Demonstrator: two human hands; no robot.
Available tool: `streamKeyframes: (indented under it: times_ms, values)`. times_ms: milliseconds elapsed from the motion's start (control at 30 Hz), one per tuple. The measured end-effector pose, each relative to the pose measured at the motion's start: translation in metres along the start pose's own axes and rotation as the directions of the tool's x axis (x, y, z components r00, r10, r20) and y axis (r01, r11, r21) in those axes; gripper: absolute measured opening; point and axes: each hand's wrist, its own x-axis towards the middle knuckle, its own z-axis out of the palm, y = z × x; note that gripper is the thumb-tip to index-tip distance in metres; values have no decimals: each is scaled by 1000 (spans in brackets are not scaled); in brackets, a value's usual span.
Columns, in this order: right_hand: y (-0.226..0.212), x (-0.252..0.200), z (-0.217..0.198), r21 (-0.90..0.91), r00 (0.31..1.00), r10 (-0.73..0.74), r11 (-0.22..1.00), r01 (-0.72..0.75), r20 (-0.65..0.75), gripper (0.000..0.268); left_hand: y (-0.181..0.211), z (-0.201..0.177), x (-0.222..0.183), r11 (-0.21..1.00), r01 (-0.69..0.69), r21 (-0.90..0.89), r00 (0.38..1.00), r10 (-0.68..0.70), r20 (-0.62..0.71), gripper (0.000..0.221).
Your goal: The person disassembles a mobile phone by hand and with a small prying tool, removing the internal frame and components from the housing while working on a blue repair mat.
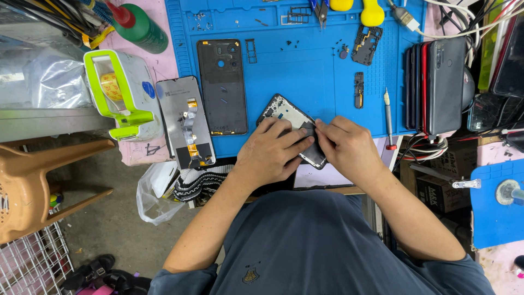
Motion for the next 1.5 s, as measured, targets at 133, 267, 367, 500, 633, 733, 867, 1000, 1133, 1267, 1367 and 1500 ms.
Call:
streamKeyframes:
  times_ms: [133,267,367,500,633,733,867,1000,1133,1267,1367,1500]
  values:
    - [-1,6,7,-31,999,-50,998,49,-19,16,1,0,0,1000,7,10,1000,-7,19,42]
    - [-4,1,4,-49,1000,-14,999,13,-12,17,0,-1,1,1000,7,-3,1000,-7,7,42]
    - [-5,0,0,-83,1000,-25,996,25,-9,14,0,-2,0,1000,11,5,1000,-11,-22,42]
    - [0,19,13,-74,998,-55,996,55,0,8,1,3,-2,1000,16,15,1000,-16,15,35]
    - [-1,34,20,-34,999,-50,998,51,17,6,0,2,0,999,16,49,999,-18,51,29]
    - [-2,17,8,-47,998,-58,997,59,20,6,0,1,-1,1000,2,19,1000,-2,-11,40]
    - [-2,15,3,-42,997,-76,996,76,11,18,-1,1,-2,999,-14,33,1000,15,-14,39]
    - [0,48,24,0,993,-114,994,114,23,19,0,3,0,999,5,46,1000,-5,-2,33]
    - [1,38,16,-11,996,-87,996,87,26,16,0,1,0,1000,13,13,1000,-13,10,36]
    - [-5,2,-7,-25,999,3,1000,-2,38,20,0,1,-1,1000,-3,10,1000,3,-21,41]
    - [-1,6,2,-58,999,-18,998,20,33,16,0,2,-1,1000,1,17,1000,-1,7,40]
    - [4,38,17,75,998,5,997,-9,60,16,2,1,0,999,15,32,1000,-16,15,40]
